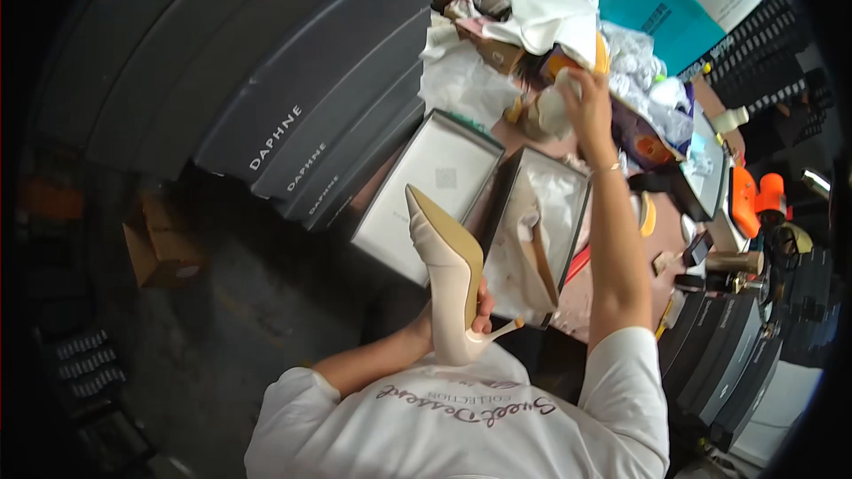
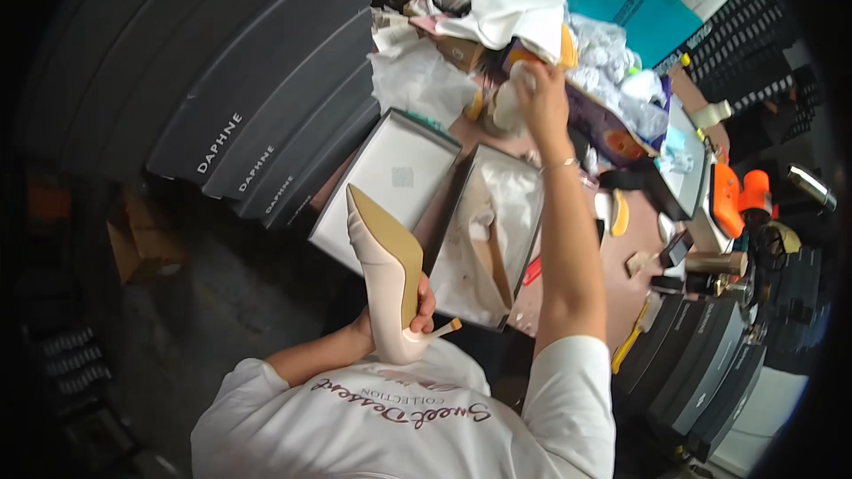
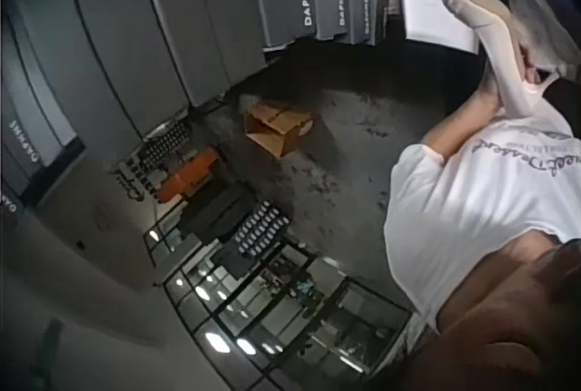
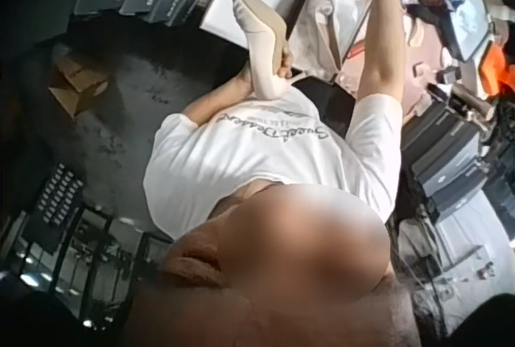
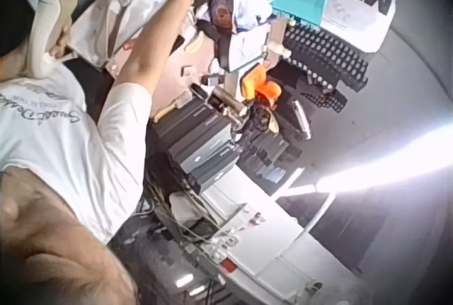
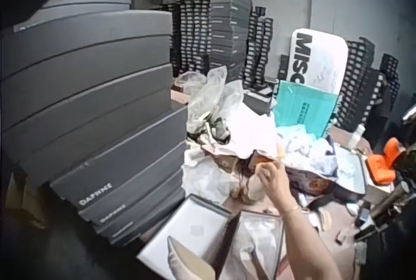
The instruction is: The recorder cleans a pair of high-heeled shoes using a cloth and liquid, wraps them in protective paper, and packs them into a branded shoebox.
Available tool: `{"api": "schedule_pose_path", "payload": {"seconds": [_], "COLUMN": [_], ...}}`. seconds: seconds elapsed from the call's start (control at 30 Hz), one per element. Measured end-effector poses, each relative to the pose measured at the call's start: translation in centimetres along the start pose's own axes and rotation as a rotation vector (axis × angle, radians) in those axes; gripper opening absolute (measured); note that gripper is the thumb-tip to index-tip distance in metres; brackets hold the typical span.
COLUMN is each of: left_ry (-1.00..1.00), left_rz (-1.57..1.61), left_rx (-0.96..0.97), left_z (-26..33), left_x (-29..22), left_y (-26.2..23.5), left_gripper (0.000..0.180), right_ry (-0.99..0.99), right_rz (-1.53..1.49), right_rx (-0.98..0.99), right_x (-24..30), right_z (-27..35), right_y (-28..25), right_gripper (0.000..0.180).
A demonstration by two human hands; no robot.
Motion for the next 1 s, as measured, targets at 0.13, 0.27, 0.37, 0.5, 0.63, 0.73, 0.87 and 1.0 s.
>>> {"api": "schedule_pose_path", "payload": {"seconds": [0.13,0.27,0.37,0.5,0.63,0.73,0.87,1.0], "left_ry": [-0.028,0.060,0.069,0.011,-0.020,-0.005,0.015,-0.048], "left_rz": [0.045,0.019,-0.008,-0.064,-0.354,-0.566,-0.829,-0.567], "left_rx": [0.010,-0.037,-0.036,-0.077,-0.075,-0.056,-0.040,-0.104], "left_z": [1.8,4.2,4.4,3.9,4.7,4.8,5.1,5.8], "left_x": [1.4,2.3,2.7,3.6,4.2,3.9,3.2,4.2], "left_y": [0.3,-0.8,-1.3,-0.2,-0.3,0.3,1.9,0.4], "left_gripper": [0.038,0.038,0.035,0.031,0.027,0.019,0.013,0.013], "right_ry": [0.082,0.254,0.260,0.024,-0.043,-0.072,-0.078,-0.078], "right_rz": [-0.094,-0.690,-0.783,-0.515,-0.400,-0.368,-0.330,-0.335], "right_rx": [0.110,0.545,0.594,0.373,0.262,0.225,0.245,0.419], "right_x": [0.9,12.5,19.2,23.6,23.8,24.3,24.8,24.9], "right_z": [0.9,13.7,23.2,27.5,27.6,27.6,28.4,29.0], "right_y": [-3.3,-6.5,-10.4,-11.6,-11.8,-10.8,-9.4,-9.1], "right_gripper": [0.018,0.016,0.016,0.023,0.027,0.027,0.026,0.025]}}
Point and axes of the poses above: each hand's wrist, its own z-axis away from the middle knuckle, its own y-axis out of the palm, x = y × z, the point moved 7 cm from there along -z, towards the middle knuckle, and after that the axes turned 10 degrees about x, right-handed, at the moved point
